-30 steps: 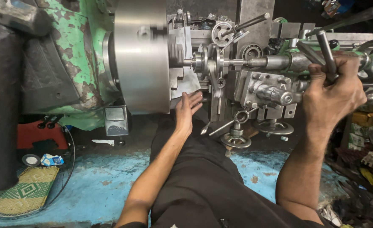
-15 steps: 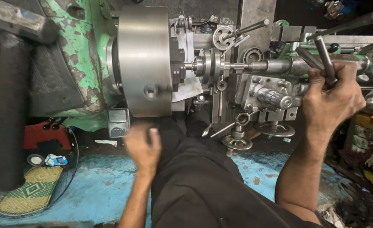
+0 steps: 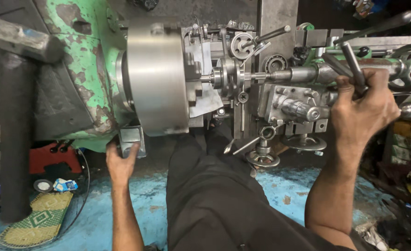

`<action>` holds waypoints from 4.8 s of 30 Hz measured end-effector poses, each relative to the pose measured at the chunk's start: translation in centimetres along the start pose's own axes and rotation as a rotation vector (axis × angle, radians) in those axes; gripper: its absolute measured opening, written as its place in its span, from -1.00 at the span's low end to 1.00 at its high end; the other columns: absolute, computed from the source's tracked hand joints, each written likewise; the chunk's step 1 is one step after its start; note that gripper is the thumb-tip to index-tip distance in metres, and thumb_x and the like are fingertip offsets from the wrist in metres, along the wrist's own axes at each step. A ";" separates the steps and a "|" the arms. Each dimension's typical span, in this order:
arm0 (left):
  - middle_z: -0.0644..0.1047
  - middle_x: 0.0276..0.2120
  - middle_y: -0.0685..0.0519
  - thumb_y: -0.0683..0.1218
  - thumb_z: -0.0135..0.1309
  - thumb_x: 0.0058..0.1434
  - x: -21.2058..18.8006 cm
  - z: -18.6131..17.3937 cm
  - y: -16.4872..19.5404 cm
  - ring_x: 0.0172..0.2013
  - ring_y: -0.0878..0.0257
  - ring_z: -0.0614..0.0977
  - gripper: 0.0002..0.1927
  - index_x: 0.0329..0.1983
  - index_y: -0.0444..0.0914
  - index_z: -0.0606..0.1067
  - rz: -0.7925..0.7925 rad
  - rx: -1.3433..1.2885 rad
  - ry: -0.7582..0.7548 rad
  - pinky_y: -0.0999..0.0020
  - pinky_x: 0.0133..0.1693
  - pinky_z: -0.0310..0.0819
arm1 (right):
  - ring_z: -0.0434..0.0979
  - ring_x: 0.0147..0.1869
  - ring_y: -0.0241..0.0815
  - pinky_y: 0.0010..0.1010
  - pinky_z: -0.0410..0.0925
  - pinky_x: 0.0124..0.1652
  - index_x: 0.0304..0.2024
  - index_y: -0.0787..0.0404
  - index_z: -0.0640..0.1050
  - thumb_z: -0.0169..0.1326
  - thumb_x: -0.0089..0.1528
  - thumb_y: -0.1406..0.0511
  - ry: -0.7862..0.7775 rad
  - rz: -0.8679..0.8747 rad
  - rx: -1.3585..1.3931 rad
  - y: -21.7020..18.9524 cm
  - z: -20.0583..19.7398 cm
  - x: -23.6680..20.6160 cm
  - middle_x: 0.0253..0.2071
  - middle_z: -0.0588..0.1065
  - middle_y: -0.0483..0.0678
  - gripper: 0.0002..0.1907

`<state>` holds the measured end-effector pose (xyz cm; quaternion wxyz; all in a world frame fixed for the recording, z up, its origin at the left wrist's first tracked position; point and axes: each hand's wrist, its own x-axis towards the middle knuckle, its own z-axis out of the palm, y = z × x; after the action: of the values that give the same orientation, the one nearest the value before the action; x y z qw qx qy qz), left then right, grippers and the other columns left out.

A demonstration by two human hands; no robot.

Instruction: The person operates a metal lathe, using a wrench to tighten a component on the chuck and adjusting the tool post while the workpiece spins. They repeatedly touch the rotating metal part with a piece of paper, likely to check surface finish or temperature.

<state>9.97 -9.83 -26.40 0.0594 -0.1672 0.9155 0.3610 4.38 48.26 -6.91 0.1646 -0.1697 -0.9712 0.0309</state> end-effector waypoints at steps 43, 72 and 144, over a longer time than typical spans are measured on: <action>0.25 0.45 -0.12 -0.14 0.08 0.32 -4.1 13.0 16.6 0.45 -0.18 0.24 -0.46 0.39 -0.26 0.37 0.698 -0.047 -0.352 0.01 0.31 0.29 | 0.37 -0.21 -0.31 -0.34 0.15 0.08 -0.19 0.11 0.42 0.13 0.40 0.07 -0.004 0.008 -0.076 2.6 1.1 -1.4 -0.35 0.36 -0.28 -0.71; 0.56 -0.04 0.07 -0.29 0.21 0.18 -4.4 11.5 16.2 0.09 0.08 0.57 -0.89 -0.30 -0.21 0.59 0.856 -0.283 -0.305 0.05 0.20 0.48 | 0.26 -0.27 -0.36 -0.31 0.16 0.14 -0.23 0.07 0.39 0.05 0.40 -0.03 0.003 0.023 -0.105 4.5 2.3 -1.5 -0.40 0.25 -0.31 -0.64; 0.24 0.27 -0.09 -0.11 -0.10 0.51 -1.2 1.4 21.2 0.12 0.20 0.40 -0.59 0.35 -0.34 0.18 0.306 -0.733 0.240 0.28 0.17 0.36 | 0.27 -0.24 -0.32 -0.35 0.11 0.10 -0.22 0.09 0.41 0.17 0.37 0.09 0.015 0.014 -0.061 3.6 2.0 -1.5 -0.38 0.29 -0.30 -0.71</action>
<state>3.66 5.93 -13.55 -0.1654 -0.0801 0.7411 0.6458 6.19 51.10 -9.66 0.1665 -0.1818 -0.9691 0.0014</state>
